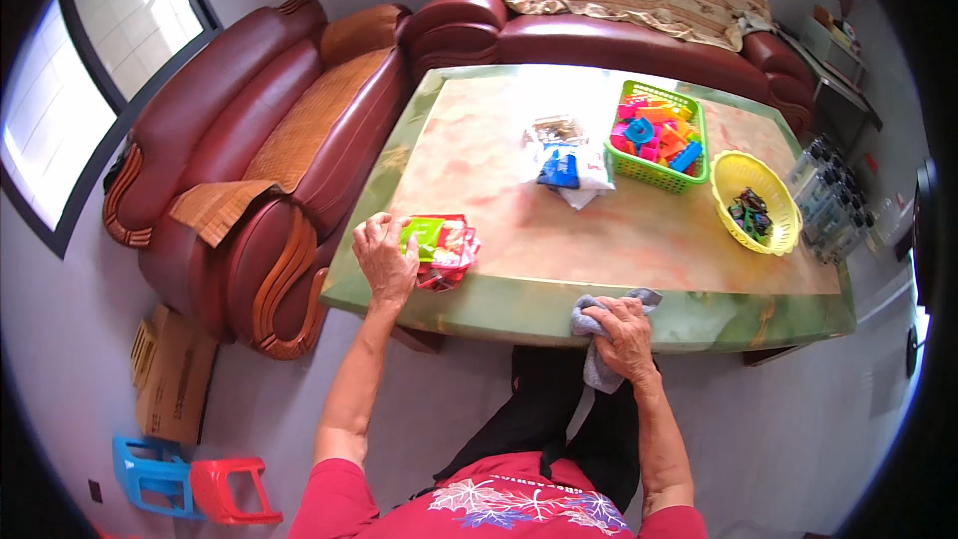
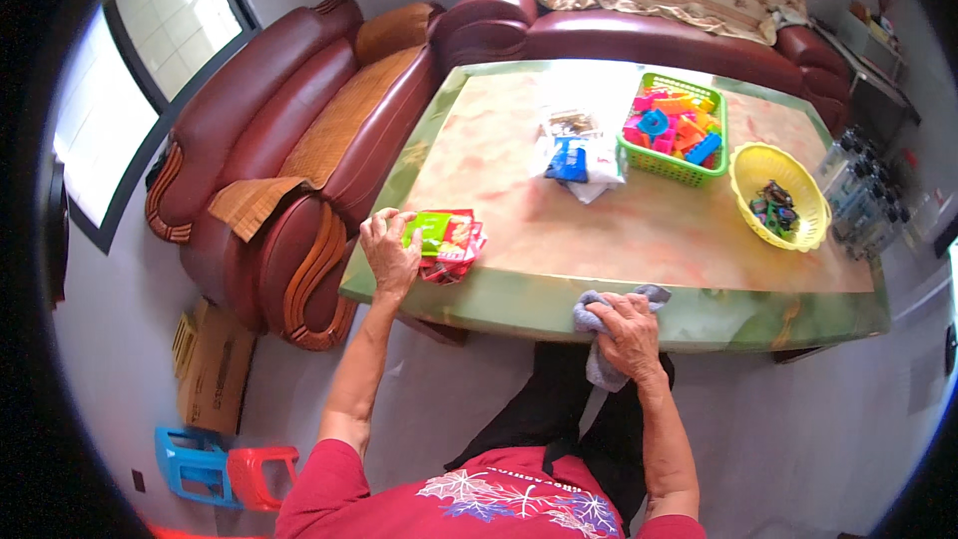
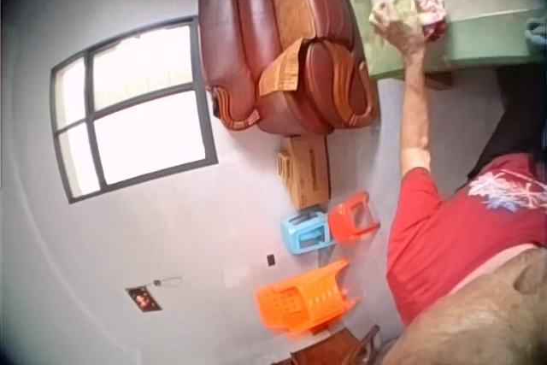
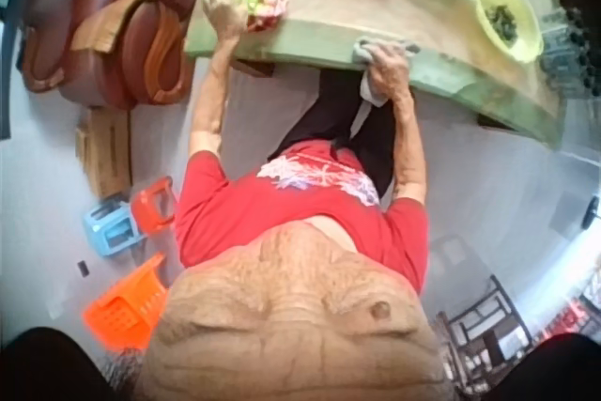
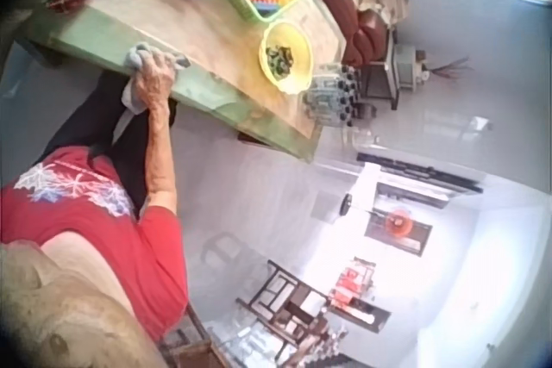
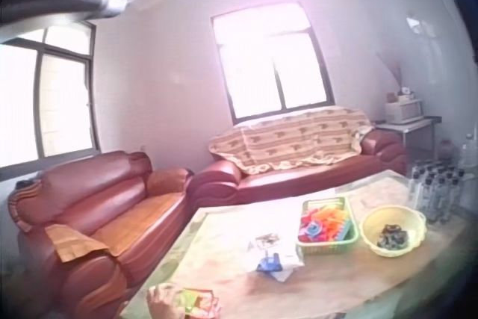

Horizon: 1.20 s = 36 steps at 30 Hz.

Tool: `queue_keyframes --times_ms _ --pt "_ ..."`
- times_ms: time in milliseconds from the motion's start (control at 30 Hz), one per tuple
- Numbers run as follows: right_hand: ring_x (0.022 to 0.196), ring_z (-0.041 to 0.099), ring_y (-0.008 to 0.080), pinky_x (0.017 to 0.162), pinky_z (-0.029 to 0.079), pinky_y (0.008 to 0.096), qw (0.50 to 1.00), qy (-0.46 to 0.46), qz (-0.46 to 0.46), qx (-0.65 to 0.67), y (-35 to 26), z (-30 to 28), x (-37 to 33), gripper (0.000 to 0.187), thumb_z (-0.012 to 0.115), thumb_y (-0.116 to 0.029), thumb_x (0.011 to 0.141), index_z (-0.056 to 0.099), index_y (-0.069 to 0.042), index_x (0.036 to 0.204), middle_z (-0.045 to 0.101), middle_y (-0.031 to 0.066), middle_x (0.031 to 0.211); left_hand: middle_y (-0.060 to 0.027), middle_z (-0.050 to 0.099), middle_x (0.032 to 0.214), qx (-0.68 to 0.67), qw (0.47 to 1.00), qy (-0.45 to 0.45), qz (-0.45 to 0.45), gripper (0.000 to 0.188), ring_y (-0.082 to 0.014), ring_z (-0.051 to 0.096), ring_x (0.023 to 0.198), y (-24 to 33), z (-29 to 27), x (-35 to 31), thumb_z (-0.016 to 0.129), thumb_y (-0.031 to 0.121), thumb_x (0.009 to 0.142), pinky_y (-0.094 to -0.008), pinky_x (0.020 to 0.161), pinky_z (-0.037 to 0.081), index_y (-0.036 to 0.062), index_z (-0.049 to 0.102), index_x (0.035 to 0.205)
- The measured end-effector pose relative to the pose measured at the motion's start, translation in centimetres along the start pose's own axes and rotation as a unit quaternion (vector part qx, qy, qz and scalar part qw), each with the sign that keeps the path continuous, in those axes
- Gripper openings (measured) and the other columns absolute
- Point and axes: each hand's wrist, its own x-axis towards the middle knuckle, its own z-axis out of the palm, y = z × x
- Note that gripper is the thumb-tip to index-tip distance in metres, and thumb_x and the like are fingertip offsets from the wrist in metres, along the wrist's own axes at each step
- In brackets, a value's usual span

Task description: The person wipes the surface of several small red and green packages with a grey cloth. They handle the packages one by one, rubbing the cloth over the packaging, and then place them into a neat stack on the table.

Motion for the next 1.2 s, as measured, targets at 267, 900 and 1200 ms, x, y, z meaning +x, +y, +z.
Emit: queue_keyframes --times_ms 267,900,1200 --pt "0.097 0.059 0.0279 0.088 0.046 0.0383 0.999 -0.031 0.002 0.034 1.7 -0.2 0.9 0.045 0.069 -0.011 0.065 0.067 -0.018 0.109 0.066 0.0036 0.112 -0.0101 0.071 0.09 -0.559 0.707 -0.345 -0.26 0.026 -0.0147 0.067 0.062 11.5 9.0 1.0 0.062 0.023 0.096 -0.025 0.048 0.051 0.0028 0.061 0.112" --pt "0.097 0.058 0.0281 0.084 0.05 0.0387 0.999 0.006 0.016 0.035 1.3 -0.2 0.8 0.047 0.071 -0.013 0.063 0.067 -0.018 0.11 0.064 0.0021 0.113 -0.0146 0.069 0.077 -0.508 0.678 -0.378 -0.375 0.026 -0.0224 0.069 0.059 17.2 19.4 4.6 0.05 0.017 0.089 -0.0313 0.043 0.053 -0.0043 0.063 0.097" --pt "0.098 0.059 0.0286 0.083 0.05 0.0398 0.999 0.035 0.026 0.032 1.3 -0.1 0.5 0.046 0.071 -0.012 0.063 0.067 -0.017 0.109 0.065 0.0036 0.11 -0.0139 0.068 0.075 -0.596 0.645 -0.359 -0.317 0.02 -0.0182 0.066 0.052 18.3 15.2 0.9 0.052 0.006 0.087 -0.0295 0.041 0.054 -0.0077 0.064 0.096"
